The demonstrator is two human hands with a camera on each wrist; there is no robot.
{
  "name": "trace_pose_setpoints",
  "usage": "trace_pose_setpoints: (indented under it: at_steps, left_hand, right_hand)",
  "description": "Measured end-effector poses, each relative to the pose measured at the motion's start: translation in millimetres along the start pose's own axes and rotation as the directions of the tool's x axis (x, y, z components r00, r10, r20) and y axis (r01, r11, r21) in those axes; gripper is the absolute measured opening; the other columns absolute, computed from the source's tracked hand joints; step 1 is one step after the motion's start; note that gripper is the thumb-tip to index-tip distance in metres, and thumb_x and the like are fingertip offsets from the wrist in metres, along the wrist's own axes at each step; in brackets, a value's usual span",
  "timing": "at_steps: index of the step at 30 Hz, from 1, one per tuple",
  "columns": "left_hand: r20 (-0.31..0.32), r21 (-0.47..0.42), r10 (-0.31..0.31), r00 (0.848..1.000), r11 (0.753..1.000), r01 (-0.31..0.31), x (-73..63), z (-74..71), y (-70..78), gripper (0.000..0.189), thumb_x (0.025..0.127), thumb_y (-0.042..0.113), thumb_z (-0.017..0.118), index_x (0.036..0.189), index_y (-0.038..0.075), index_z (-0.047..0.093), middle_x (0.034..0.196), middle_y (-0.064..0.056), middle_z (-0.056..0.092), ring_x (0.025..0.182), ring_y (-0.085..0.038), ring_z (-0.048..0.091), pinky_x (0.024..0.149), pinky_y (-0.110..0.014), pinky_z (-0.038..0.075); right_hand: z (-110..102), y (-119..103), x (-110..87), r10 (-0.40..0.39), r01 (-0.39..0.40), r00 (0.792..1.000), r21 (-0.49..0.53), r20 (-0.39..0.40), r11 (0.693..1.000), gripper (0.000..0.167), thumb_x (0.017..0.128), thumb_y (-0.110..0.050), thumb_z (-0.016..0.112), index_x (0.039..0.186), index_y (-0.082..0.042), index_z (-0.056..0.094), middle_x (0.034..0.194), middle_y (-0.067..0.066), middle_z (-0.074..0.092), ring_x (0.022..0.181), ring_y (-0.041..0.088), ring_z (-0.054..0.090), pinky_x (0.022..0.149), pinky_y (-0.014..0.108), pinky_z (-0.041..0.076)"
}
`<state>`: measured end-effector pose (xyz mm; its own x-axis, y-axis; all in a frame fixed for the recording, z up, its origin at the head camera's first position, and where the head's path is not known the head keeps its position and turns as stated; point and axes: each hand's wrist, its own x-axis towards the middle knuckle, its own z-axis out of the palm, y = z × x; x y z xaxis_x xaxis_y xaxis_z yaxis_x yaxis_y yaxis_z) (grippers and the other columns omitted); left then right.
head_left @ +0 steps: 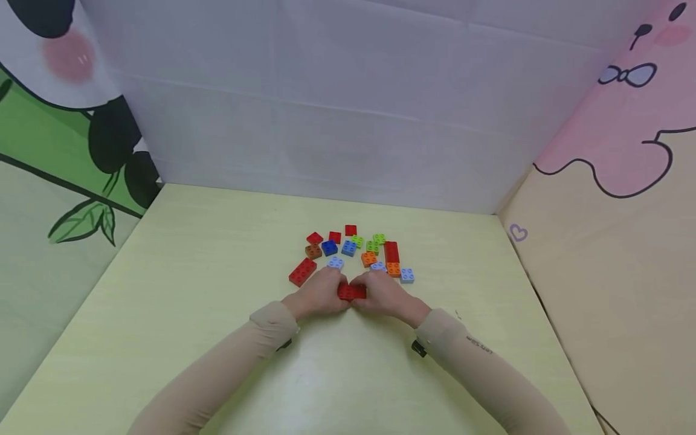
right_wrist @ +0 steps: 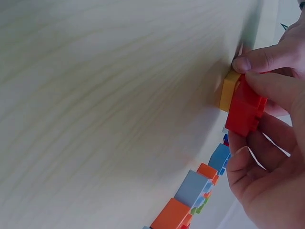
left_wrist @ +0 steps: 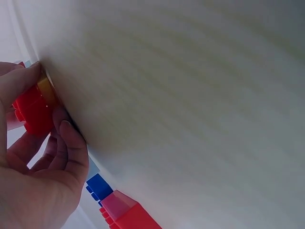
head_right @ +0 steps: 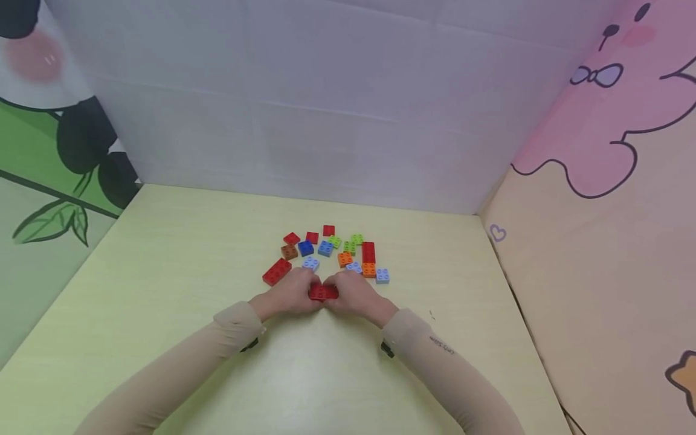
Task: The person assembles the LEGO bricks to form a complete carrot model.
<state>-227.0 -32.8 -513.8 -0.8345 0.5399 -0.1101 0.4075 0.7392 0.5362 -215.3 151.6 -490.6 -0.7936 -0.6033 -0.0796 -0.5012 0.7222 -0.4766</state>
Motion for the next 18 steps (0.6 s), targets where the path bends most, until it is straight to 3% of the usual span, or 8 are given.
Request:
trace_pose_setpoints:
  at_steps: [18]
  left_hand:
    - [0.005, 0.0, -0.004, 1.0, 1.0, 0.004, 1.9, 0.7, -1.9, 0.029, 0.075, 0.033, 0.08, 0.093, 0.014, 0.066, 0.076, 0.008, 0.056, 0.077, -0.014, 0.052, 0.065, -0.027, 0.045]
  right_hand:
    - [8.3, 6.8, 3.7, 0.01, -0.01, 1.0, -0.007, -0.01, 1.0, 0.027, 0.082, -0.024, 0.076, 0.106, -0.012, 0.072, 0.087, -0.01, 0.064, 0.08, 0.011, 0.054, 0.071, 0.024, 0.046]
